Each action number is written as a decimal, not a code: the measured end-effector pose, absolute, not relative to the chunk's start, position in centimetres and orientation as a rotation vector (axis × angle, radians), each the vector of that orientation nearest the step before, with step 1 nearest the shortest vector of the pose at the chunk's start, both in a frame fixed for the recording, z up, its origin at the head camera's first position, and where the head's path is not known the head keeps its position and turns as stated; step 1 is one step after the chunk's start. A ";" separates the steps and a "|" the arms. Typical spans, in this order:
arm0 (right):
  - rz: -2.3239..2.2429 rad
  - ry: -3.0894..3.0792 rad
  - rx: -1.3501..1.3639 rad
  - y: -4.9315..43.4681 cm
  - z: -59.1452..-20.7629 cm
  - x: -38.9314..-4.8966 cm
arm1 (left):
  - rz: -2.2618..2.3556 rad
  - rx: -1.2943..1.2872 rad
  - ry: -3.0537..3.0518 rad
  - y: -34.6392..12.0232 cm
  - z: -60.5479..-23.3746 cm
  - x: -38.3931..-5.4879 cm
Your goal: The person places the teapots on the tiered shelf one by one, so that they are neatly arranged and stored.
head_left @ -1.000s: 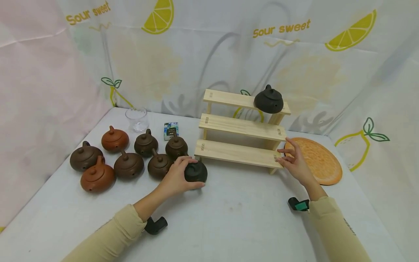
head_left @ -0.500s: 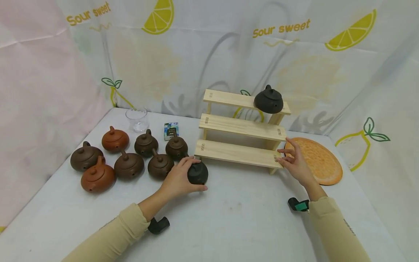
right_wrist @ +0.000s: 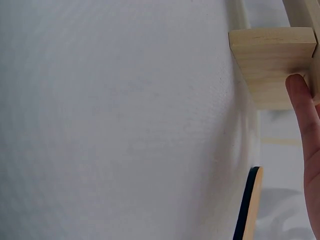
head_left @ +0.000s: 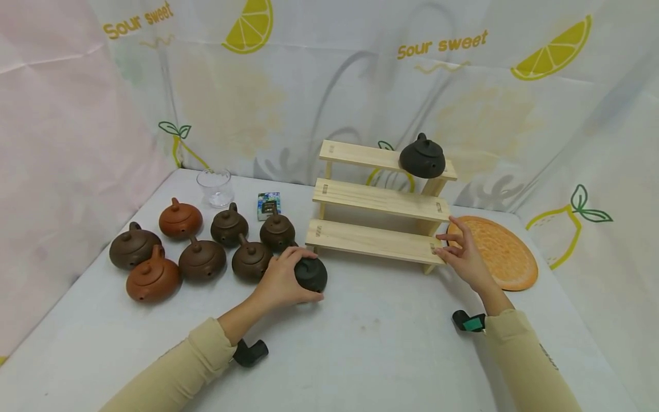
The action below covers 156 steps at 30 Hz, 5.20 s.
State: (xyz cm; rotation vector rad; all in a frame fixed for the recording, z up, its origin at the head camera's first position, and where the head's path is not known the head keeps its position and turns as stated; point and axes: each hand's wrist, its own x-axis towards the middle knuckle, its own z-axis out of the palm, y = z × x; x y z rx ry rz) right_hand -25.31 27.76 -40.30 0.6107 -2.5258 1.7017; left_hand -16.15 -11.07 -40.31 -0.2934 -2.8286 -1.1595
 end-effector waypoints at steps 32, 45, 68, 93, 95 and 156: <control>1.727 -2.506 0.623 27.8 -40.3 -25.5 | -1.445 -0.657 -2.600 -11.7 -35.6 -17.9; 1.729 -2.503 0.623 28.0 -40.5 -25.6 | -1.455 -0.785 -2.544 -10.3 -33.2 -20.5; 1.767 -2.515 0.591 28.0 -40.4 -25.4 | -1.432 -0.868 -2.485 -7.8 -29.1 -25.5; 1.773 -2.475 0.642 28.7 -40.5 -25.6 | -1.379 -0.853 -2.589 -4.5 -25.4 -33.0; 1.779 -2.472 0.654 28.5 -40.5 -25.7 | -1.363 -0.839 -2.604 -4.3 -25.3 -33.5; 1.795 -2.498 0.619 27.9 -40.3 -25.7 | -1.311 -0.727 -2.387 -3.8 -29.5 -34.6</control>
